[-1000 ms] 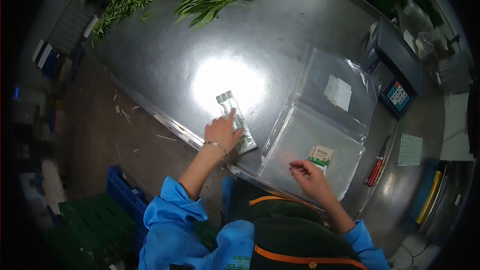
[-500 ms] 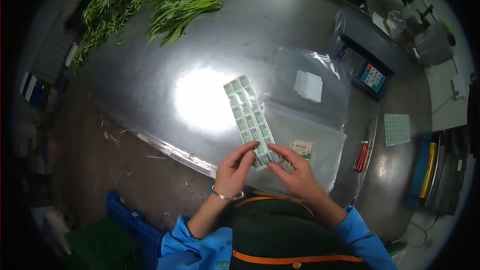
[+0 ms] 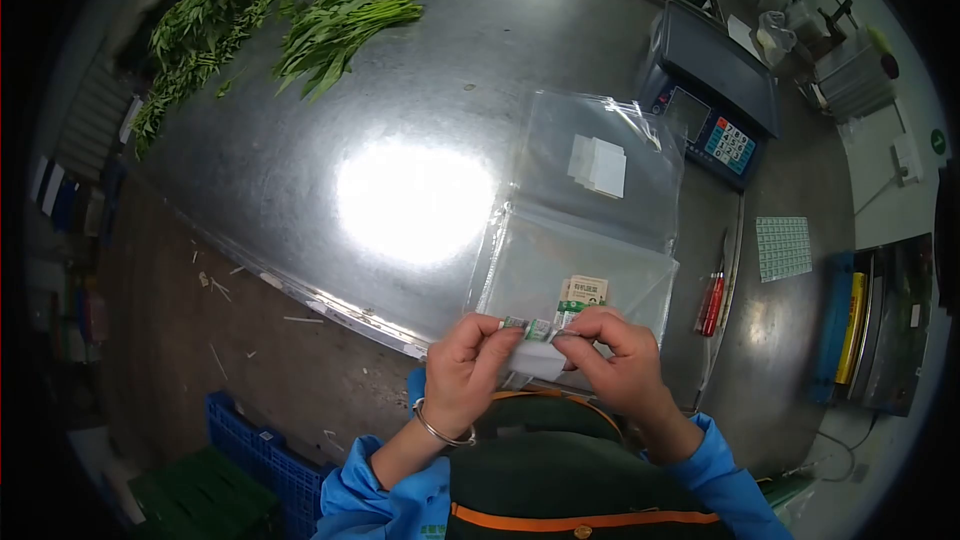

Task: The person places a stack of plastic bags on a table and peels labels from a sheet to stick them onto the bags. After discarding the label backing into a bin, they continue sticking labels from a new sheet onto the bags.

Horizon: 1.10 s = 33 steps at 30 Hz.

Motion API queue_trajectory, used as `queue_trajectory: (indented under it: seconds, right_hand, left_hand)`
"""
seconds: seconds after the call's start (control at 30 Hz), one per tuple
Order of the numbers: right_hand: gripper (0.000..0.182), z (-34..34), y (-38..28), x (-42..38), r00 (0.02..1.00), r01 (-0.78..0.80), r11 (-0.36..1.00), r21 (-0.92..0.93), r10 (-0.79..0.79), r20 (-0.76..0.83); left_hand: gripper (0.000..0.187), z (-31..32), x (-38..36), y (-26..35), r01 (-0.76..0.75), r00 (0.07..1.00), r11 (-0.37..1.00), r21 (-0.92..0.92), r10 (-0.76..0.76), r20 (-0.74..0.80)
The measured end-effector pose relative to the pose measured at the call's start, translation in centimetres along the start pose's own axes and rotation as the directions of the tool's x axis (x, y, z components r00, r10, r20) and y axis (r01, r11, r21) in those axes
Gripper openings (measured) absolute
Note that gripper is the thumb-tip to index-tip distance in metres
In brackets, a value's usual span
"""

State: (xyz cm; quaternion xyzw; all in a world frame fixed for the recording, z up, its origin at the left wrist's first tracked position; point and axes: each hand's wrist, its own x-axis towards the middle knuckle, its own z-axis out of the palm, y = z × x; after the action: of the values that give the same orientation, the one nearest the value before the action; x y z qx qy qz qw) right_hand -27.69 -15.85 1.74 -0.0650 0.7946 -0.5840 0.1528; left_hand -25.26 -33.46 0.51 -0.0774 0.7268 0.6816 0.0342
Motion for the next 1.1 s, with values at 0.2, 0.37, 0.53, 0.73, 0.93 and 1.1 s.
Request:
queue_trajectory:
  seconds: [0.2, 0.37, 0.53, 0.73, 0.93, 1.1]
  right_hand:
    - [0.010, -1.9, -2.7, 3.3, 0.925, 0.378, 0.901, -0.215, -0.354, 0.140]
    - [0.011, -1.5, -1.1, 4.3, 0.805, 0.582, 0.755, -0.302, -0.482, 0.345]
    - [0.013, 0.0, 2.5, 4.0, 0.778, 0.627, 0.730, -0.273, -0.604, 0.173]
    - [0.022, -4.5, 14.6, 2.9, 0.817, -0.419, 0.854, 0.309, 0.503, -0.282]
    - [0.045, -2.6, 18.0, 4.3, 0.854, -0.518, 0.675, -0.525, 0.371, -0.365]
    - [0.030, -7.4, 6.7, 2.2, 0.922, -0.267, 0.895, 0.358, 0.345, -0.174]
  left_hand:
    - [0.014, 0.1, 0.3, 0.0, -0.065, 0.998, 0.974, 0.216, 0.058, 0.037]
    - [0.017, -0.2, 0.8, -0.2, -0.034, 0.998, 0.988, 0.150, 0.025, 0.061]
    - [0.025, -2.5, 2.2, -3.4, 0.167, 0.985, 0.986, 0.026, -0.167, 0.034]
    - [0.046, -2.5, 3.3, -7.1, -0.490, 0.871, 0.541, 0.684, 0.333, 0.361]
    - [0.029, 1.4, 6.9, -17.3, -0.723, 0.558, 0.516, 0.460, 0.041, 0.829]
    - [0.024, 2.6, 9.5, -16.8, 0.062, 0.689, 0.892, 0.447, -0.362, 0.628]
